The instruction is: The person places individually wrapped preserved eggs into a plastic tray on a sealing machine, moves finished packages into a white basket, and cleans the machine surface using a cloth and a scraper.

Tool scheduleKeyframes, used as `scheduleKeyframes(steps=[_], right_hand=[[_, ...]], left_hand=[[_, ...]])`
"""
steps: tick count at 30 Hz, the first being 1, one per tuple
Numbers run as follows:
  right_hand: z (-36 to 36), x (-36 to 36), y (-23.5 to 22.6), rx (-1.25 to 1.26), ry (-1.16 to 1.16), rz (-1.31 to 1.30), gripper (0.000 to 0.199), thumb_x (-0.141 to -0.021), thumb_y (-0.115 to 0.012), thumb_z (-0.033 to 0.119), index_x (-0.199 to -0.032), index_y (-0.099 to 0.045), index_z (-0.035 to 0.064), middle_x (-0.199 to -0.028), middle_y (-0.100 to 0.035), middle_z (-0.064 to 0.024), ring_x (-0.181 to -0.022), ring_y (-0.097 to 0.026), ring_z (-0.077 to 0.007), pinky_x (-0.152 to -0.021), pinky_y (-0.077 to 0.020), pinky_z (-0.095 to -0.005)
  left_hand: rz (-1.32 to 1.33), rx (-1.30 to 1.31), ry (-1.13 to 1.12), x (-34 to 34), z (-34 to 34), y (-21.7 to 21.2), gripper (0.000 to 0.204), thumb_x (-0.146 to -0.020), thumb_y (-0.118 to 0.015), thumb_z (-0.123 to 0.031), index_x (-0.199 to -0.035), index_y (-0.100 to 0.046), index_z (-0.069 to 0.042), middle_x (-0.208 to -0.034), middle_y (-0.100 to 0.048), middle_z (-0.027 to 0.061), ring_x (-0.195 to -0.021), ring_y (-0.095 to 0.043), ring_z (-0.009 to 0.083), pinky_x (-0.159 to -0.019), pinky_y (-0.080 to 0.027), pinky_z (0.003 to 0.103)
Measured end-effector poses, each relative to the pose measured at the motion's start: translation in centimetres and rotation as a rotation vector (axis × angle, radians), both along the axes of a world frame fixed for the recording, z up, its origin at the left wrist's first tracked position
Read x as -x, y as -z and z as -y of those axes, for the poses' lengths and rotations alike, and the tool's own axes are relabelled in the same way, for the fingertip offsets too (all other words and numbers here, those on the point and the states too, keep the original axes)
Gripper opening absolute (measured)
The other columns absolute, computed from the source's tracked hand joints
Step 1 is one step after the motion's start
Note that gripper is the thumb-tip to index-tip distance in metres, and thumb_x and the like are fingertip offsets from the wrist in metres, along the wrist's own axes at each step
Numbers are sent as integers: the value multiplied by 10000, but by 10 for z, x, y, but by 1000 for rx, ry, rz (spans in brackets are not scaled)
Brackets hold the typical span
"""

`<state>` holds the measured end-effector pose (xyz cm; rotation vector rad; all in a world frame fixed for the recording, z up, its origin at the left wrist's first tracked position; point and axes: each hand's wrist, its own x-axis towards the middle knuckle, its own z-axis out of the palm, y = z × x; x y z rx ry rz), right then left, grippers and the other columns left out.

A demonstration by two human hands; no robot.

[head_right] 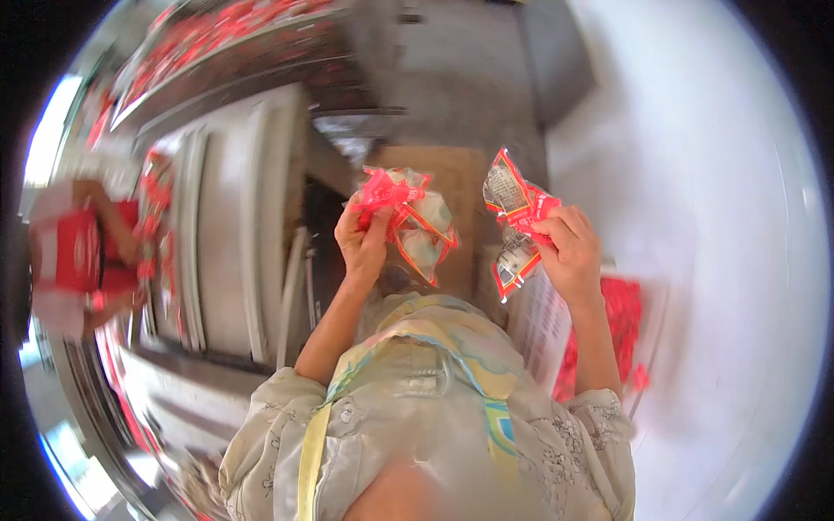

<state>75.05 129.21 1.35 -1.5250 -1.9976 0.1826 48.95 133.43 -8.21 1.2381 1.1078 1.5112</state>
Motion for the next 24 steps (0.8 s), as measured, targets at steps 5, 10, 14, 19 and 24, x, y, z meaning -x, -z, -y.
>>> scheduleKeyframes(steps=[5,10,14,19,24], right_hand=[[-94,82,-9,-3,-366,-254,247,-591,-675,-70,-802,-594,31,-813,-540,-83,-729,-556,-245,-609,-442,-307],[-199,275,34,93,-701,-517,119,-726,-653,-86,-789,-595,-3,-779,-545,-40,-623,-568,-105,-541,-437,-220],[-233,379,72,180,-742,-647,112,-719,-698,34,-793,-615,30,-776,-572,-88,-631,-556,-202,-556,-434,-292],[-270,450,134,175,-742,-627,131,-719,-716,67,-776,-604,28,-760,-552,-81,-630,-538,-215,-574,-430,-320],[-290,467,156,221,-778,-703,168,-714,-719,62,-767,-568,12,-822,-540,-96,-734,-536,-246,-643,-435,-332]], left_hand=[[-289,-98,-557,70,3,-49,134,-826,-664,-101,-908,-612,-9,-737,-565,-18,-669,-476,55,-598,-415,221],[-414,107,-929,204,-7,-40,134,-837,-651,-154,-884,-631,-30,-625,-522,-5,-589,-428,75,-536,-374,243],[-587,142,-1225,267,-20,-7,158,-843,-641,-189,-887,-634,-38,-635,-545,27,-565,-461,108,-534,-389,270],[-742,300,-1404,307,-48,36,209,-842,-630,-248,-930,-640,-59,-702,-611,78,-601,-558,195,-571,-437,320],[-807,448,-1536,298,-82,46,234,-824,-636,-258,-944,-635,-57,-831,-636,123,-750,-610,292,-664,-463,370]])
